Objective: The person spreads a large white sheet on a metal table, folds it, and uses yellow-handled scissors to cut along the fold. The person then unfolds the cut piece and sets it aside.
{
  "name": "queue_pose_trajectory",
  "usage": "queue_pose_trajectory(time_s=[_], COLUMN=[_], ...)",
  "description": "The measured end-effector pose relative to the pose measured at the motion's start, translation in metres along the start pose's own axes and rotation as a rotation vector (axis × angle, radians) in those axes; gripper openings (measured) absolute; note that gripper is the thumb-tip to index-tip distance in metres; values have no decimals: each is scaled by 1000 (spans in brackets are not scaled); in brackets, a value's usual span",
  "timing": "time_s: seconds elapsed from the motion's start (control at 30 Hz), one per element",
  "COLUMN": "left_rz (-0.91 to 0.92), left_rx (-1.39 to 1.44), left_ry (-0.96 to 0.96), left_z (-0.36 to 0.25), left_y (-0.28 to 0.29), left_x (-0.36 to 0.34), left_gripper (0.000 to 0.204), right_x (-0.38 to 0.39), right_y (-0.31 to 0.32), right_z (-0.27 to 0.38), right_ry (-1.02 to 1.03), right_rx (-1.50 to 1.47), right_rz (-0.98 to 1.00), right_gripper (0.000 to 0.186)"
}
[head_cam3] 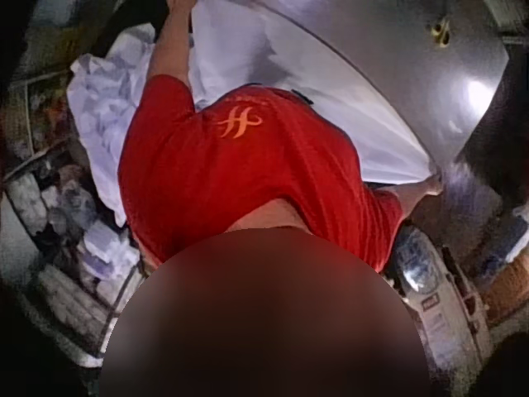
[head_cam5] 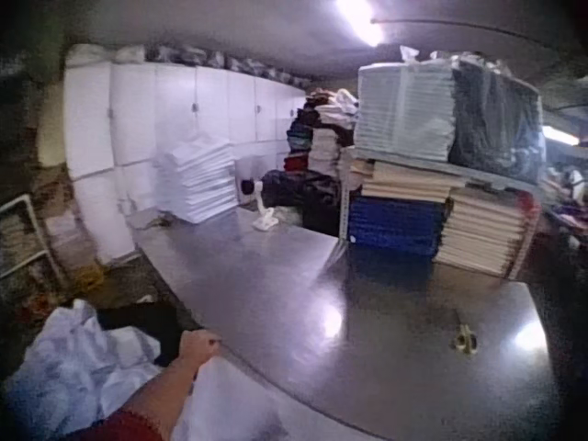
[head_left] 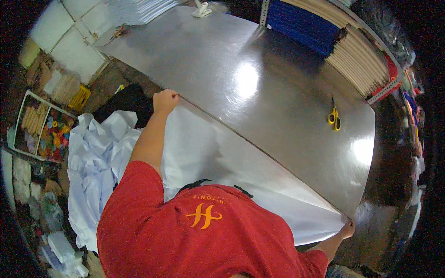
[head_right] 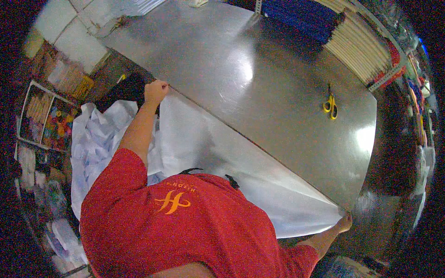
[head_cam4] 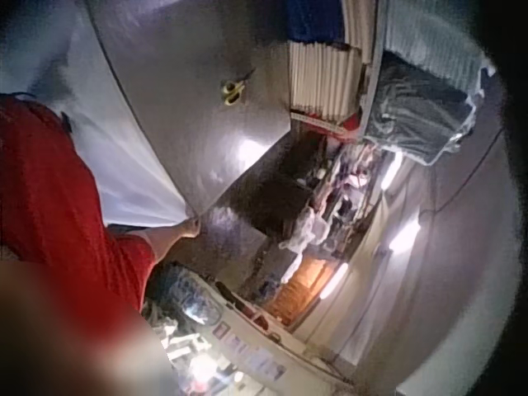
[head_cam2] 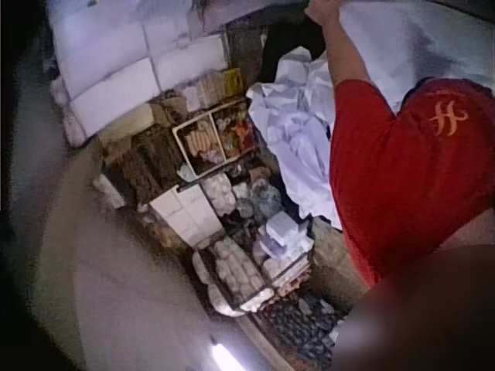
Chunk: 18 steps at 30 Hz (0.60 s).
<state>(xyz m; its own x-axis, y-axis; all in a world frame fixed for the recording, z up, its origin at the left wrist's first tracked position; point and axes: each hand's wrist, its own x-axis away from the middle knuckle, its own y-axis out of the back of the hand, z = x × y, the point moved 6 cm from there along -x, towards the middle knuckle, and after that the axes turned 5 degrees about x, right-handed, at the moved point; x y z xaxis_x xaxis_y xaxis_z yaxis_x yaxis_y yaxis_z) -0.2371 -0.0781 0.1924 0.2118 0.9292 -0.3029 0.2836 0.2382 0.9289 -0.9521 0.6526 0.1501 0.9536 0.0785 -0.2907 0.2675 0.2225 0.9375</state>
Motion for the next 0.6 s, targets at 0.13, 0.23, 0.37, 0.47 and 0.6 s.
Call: queue_pose_trajectory(time_s=[0.13, 0.23, 0.37, 0.47, 0.6], left_rz=[-65, -85, -35, -60, -13], left_rx=[22, 37, 44, -39, -33], left_ry=[-136, -176, -180, -167, -106], left_z=[0, 5, 12, 13, 27], left_y=[3, 5, 2, -3, -13], left_x=[-3, -4, 2, 4, 1], left_gripper=[21, 22, 19, 21, 22], right_x=[14, 21, 20, 19, 24], right_y=[16, 14, 18, 21, 28], right_z=[6, 16, 36, 39, 47], right_ry=[-87, -146, -23, -57, -36], right_rx=[112, -208, -115, -18, -11], right_rz=[-13, 35, -39, -60, -145], right_gripper=[36, 35, 25, 24, 22])
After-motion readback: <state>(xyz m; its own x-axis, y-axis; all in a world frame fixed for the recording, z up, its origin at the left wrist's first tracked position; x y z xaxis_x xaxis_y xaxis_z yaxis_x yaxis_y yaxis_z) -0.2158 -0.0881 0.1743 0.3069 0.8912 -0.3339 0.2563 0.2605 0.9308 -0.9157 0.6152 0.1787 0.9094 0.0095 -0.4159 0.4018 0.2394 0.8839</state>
